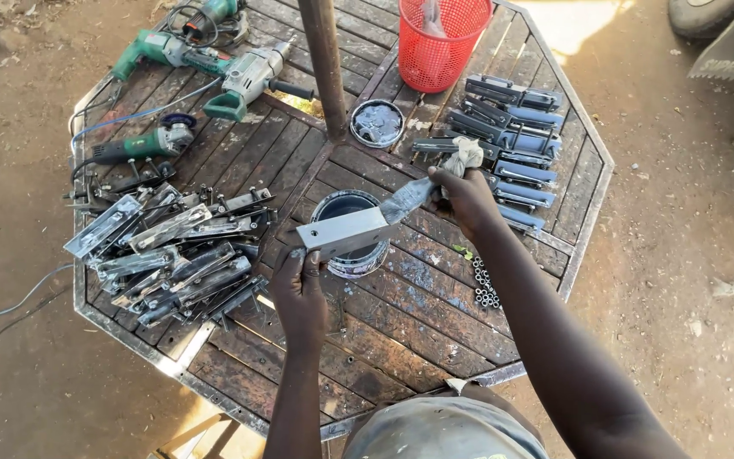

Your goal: Applying a black sealant or coating to metal brackets using a cloth dipped in a container.

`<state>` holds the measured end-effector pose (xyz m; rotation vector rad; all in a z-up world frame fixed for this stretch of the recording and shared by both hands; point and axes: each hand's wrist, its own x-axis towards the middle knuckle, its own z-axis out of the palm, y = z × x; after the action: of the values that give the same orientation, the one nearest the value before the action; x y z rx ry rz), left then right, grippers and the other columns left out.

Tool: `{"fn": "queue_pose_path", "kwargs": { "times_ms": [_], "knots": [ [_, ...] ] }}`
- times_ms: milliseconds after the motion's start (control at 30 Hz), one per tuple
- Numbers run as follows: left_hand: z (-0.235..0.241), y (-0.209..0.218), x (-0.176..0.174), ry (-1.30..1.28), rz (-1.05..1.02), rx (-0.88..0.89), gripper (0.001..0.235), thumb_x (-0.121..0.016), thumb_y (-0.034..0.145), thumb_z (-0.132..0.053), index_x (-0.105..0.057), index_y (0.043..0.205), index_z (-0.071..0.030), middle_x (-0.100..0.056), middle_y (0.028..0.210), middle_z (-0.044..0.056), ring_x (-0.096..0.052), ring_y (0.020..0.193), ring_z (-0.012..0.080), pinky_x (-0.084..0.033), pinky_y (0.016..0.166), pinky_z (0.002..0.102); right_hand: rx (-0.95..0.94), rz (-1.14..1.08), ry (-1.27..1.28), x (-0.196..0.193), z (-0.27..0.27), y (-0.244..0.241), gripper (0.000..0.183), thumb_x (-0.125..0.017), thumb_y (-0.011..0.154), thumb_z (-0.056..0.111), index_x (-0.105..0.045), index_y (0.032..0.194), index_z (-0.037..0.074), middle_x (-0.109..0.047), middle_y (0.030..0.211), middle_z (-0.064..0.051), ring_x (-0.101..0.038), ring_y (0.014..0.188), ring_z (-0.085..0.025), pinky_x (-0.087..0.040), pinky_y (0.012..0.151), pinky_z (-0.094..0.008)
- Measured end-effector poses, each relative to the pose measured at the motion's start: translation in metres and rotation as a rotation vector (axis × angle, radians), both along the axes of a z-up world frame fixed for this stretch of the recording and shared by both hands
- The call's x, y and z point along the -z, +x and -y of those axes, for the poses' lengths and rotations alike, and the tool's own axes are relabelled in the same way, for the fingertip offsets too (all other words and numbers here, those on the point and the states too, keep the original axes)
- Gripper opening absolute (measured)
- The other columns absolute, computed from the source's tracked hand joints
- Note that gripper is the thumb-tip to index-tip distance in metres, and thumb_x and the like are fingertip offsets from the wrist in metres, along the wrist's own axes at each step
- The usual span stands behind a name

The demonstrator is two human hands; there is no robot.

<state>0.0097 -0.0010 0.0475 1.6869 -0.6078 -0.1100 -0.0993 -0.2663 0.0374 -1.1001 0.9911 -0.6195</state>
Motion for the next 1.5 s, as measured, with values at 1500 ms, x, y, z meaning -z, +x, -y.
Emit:
{"fn": "queue_pose_path", "kwargs": {
  "times_ms": [1500],
  "knots": [
    [0.042,-0.096,0.046,-0.463,-1.116,-0.409,0.019,-0.056,0.095,-0.007,-0.06,0.11,0.004,-0.057,0.102,0.016,-0.077,0.083,0.0371,-0.067,0.073,0.04,-0.257,0.022,-0.203,-0.014,0.037,-0.073,0.022,-0.073,0.097,0.023,-0.065,0.101,0.003,-0.066,0.075,-0.012,-0.068,0.064,-0.018,-0.054,0.061,-0.033]
  ]
}}
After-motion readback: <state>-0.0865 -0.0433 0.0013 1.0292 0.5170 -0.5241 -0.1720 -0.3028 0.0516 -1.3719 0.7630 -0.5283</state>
